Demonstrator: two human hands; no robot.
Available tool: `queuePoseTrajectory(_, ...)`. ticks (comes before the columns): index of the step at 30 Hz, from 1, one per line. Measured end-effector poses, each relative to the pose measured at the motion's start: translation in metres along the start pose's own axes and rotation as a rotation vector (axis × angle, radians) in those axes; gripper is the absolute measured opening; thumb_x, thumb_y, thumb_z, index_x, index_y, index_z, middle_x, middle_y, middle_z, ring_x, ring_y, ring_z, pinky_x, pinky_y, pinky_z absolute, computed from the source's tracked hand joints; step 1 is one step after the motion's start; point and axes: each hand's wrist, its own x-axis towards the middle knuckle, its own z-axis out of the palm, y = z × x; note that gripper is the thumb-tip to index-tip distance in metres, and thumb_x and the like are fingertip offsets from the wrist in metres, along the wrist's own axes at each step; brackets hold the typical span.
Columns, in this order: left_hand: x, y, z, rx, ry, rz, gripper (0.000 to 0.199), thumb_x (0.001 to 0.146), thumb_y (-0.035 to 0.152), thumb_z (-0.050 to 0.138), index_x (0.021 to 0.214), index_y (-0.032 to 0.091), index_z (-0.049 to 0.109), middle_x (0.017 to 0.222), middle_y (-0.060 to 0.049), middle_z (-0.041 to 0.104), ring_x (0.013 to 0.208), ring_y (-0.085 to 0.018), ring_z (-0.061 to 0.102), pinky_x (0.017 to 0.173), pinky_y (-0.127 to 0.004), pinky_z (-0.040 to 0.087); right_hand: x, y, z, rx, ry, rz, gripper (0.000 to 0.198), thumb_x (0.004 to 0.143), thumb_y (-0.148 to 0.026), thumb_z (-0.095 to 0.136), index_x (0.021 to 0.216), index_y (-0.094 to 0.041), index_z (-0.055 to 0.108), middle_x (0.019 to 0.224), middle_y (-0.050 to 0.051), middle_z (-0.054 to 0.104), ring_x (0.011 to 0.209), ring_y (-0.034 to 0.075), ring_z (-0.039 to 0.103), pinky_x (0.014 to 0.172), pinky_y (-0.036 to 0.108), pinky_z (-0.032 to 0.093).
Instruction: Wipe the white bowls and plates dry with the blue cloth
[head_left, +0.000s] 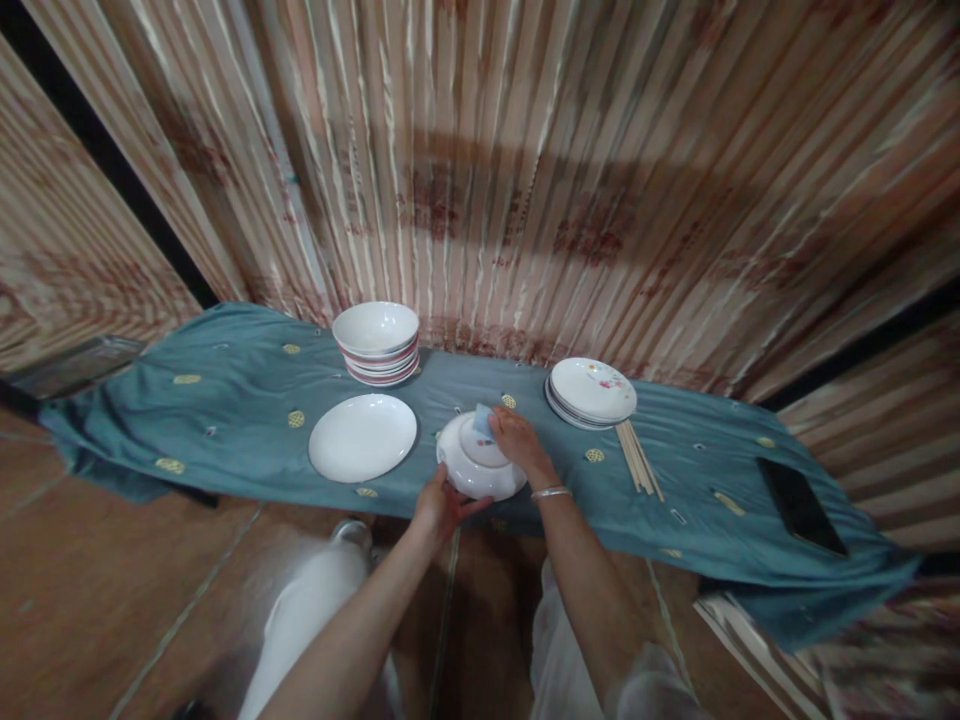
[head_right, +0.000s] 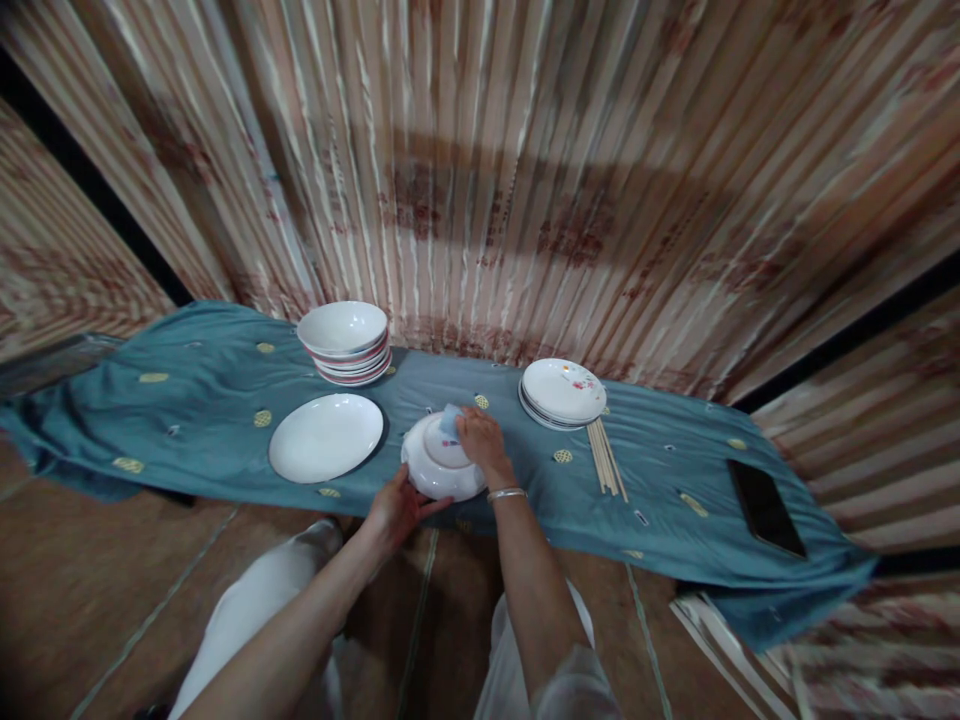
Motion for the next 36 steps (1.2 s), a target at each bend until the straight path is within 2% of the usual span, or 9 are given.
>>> queuePoseTrajectory(2, 0.001, -0.001, -0.001, -0.005, -0.004, 0.002, 0.045, 0.098, 0.030, 0.042, 0.142, 0.022, 0.046, 0.148, -0.017, 0.050, 0.112, -0.034, 0.067, 0.081, -0.056, 0.061, -0.004, 0.015, 0.001, 0.049, -0.005, 0.035, 0.039, 0.101, -0.026, 0.032, 0.116, -0.017, 0.067, 0.117, 0.012, 0.071, 0.114, 0.021, 0.065, 0.104, 0.034, 0.045)
queuePoseTrajectory(5, 0.004, -0.001, -0.003, -0.026, 0.002, -0.006, 0.045, 0.097, 0.029, 0.046, 0.142, 0.023, 0.046, 0.147, -0.017, 0.051, 0.114, -0.035, 0.065, 0.081, -0.058, 0.060, -0.015, 0.030, 0.006, 0.065, 0.012, 0.083, 0.044, 0.102, -0.030, 0.028, 0.122, -0.015, 0.064, 0.122, 0.012, 0.070, 0.116, 0.020, 0.064, 0.103, 0.034, 0.047)
queuePoseTrajectory(11, 0.005, -0.001, -0.004, -0.024, -0.007, -0.009, 0.044, 0.096, 0.029, 0.049, 0.140, 0.025, 0.048, 0.145, -0.016, 0.053, 0.119, -0.035, 0.062, 0.086, -0.058, 0.058, -0.047, 0.033, 0.018, 0.173, 0.170, 0.166, 0.051, 0.102, -0.037, 0.024, 0.135, -0.014, 0.056, 0.138, 0.015, 0.060, 0.131, 0.022, 0.054, 0.112, 0.041, 0.040)
queuePoseTrajectory(16, 0.002, -0.002, -0.003, 0.007, -0.060, 0.030, 0.044, 0.096, 0.030, 0.049, 0.139, 0.022, 0.048, 0.149, -0.016, 0.049, 0.123, -0.035, 0.059, 0.090, -0.060, 0.055, -0.070, 0.023, 0.022, 0.133, 0.253, 0.170, 0.055, 0.103, -0.039, 0.020, 0.139, -0.012, 0.051, 0.141, 0.017, 0.057, 0.135, 0.022, 0.051, 0.112, 0.044, 0.040)
queuePoseTrajectory(22, -0.001, 0.000, -0.002, -0.030, -0.107, 0.008, 0.044, 0.096, 0.031, 0.049, 0.140, 0.025, 0.048, 0.139, -0.016, 0.058, 0.116, -0.032, 0.064, 0.087, -0.057, 0.057, -0.090, 0.001, 0.023, 0.044, 0.317, 0.177, 0.060, 0.103, -0.039, 0.017, 0.145, -0.004, 0.042, 0.145, 0.024, 0.051, 0.141, 0.026, 0.042, 0.113, 0.049, 0.038)
queuePoseTrajectory(27, -0.008, 0.005, 0.002, 0.104, -0.077, -0.050, 0.044, 0.100, 0.037, 0.037, 0.141, 0.022, 0.046, 0.137, -0.014, 0.060, 0.123, -0.030, 0.059, 0.100, -0.060, 0.047, -0.105, -0.013, 0.024, 0.015, 0.302, 0.206, 0.060, 0.102, -0.040, 0.019, 0.151, -0.007, 0.032, 0.151, 0.025, 0.041, 0.144, 0.029, 0.034, 0.111, 0.057, 0.036)
queuePoseTrajectory(30, -0.011, 0.007, 0.005, 0.110, -0.091, -0.059, 0.049, 0.100, 0.046, 0.033, 0.139, 0.021, 0.049, 0.130, -0.014, 0.065, 0.124, -0.030, 0.058, 0.104, -0.059, 0.043, -0.116, -0.022, 0.027, -0.018, 0.309, 0.162, 0.060, 0.102, -0.039, 0.023, 0.152, -0.008, 0.029, 0.155, 0.025, 0.035, 0.147, 0.030, 0.028, 0.112, 0.057, 0.034)
queuePoseTrajectory(36, -0.014, 0.008, 0.008, 0.048, -0.155, -0.076, 0.058, 0.100, 0.051, 0.026, 0.138, 0.016, 0.053, 0.125, -0.015, 0.068, 0.122, -0.030, 0.060, 0.099, -0.050, 0.050, -0.128, -0.048, 0.028, -0.149, 0.254, 0.033, 0.059, 0.099, -0.032, 0.035, 0.152, -0.007, 0.031, 0.160, 0.022, 0.028, 0.151, 0.031, 0.017, 0.117, 0.055, 0.028)
